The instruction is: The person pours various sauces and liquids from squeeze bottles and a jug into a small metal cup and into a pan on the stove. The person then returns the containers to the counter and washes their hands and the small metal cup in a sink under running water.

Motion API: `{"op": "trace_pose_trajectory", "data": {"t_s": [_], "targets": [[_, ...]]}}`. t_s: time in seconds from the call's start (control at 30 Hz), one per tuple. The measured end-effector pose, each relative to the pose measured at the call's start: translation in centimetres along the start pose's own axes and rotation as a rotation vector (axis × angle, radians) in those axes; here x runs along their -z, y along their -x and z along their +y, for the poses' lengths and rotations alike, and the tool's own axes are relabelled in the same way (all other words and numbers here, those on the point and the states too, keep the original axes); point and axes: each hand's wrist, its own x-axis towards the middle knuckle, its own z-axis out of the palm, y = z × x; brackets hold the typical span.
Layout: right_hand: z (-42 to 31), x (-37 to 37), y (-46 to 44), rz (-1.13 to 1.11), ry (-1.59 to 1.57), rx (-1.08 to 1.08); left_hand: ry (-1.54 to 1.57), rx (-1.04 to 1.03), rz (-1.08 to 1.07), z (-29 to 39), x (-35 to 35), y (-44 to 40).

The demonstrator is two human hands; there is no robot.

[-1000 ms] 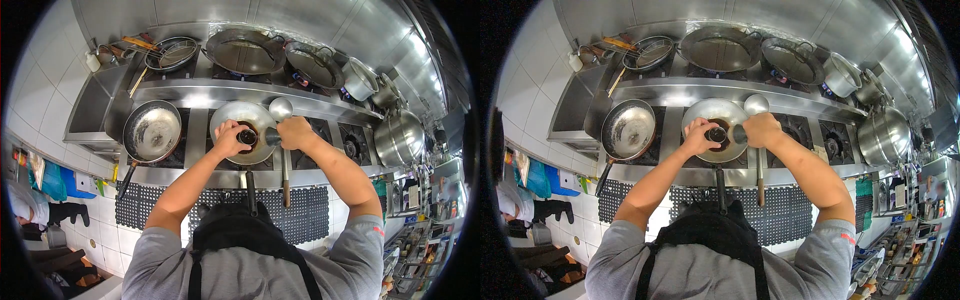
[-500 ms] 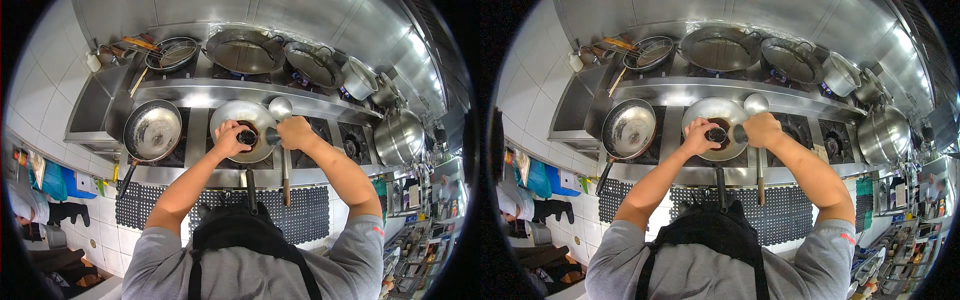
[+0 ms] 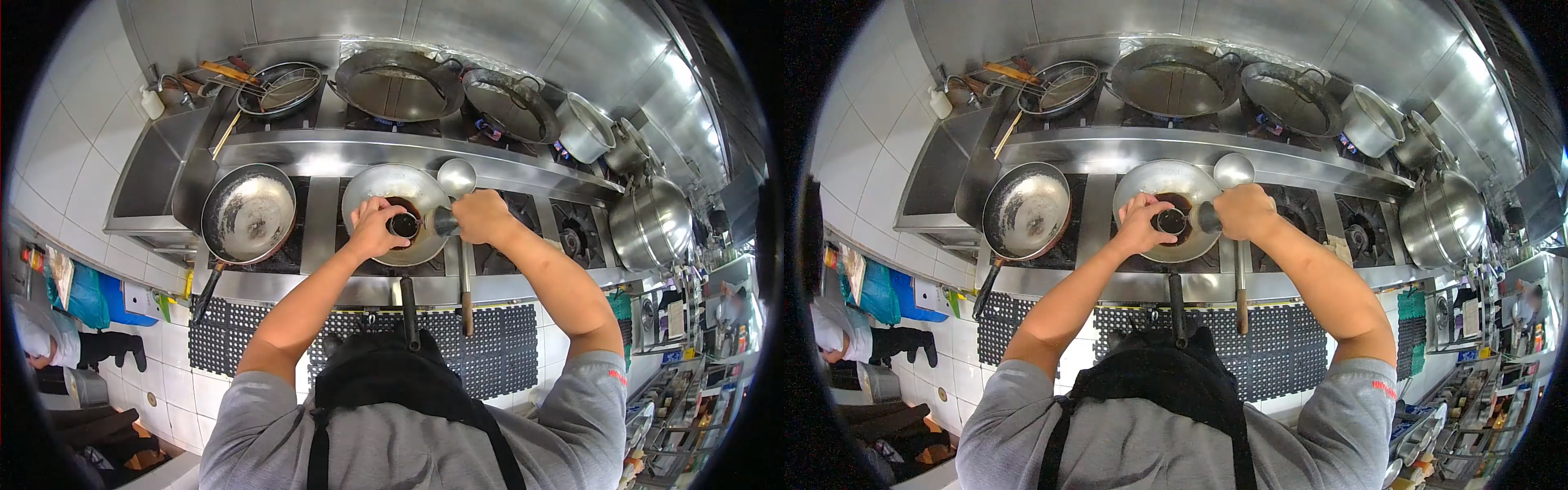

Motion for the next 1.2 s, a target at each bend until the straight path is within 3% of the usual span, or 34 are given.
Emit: {"op": "trace_pose_trajectory", "data": {"t_s": [0.57, 0.9, 1.2], "targets": [[0.5, -3.2, -0.1, 0.049, -0.096, -0.032, -0.002, 0.014, -0.002, -0.5, -0.1, 0.0], [-1.8, -8.7, 1.4, 0.183, -0.771, -0.235, -0.048, -0.039, -0.071, -1.9, 0.8, -1.2], [-1.9, -9.5, 3.0, 0.237, -0.898, -0.272, -0.610, -0.328, -0.185, -0.6, 2.2, -3.0]]}}
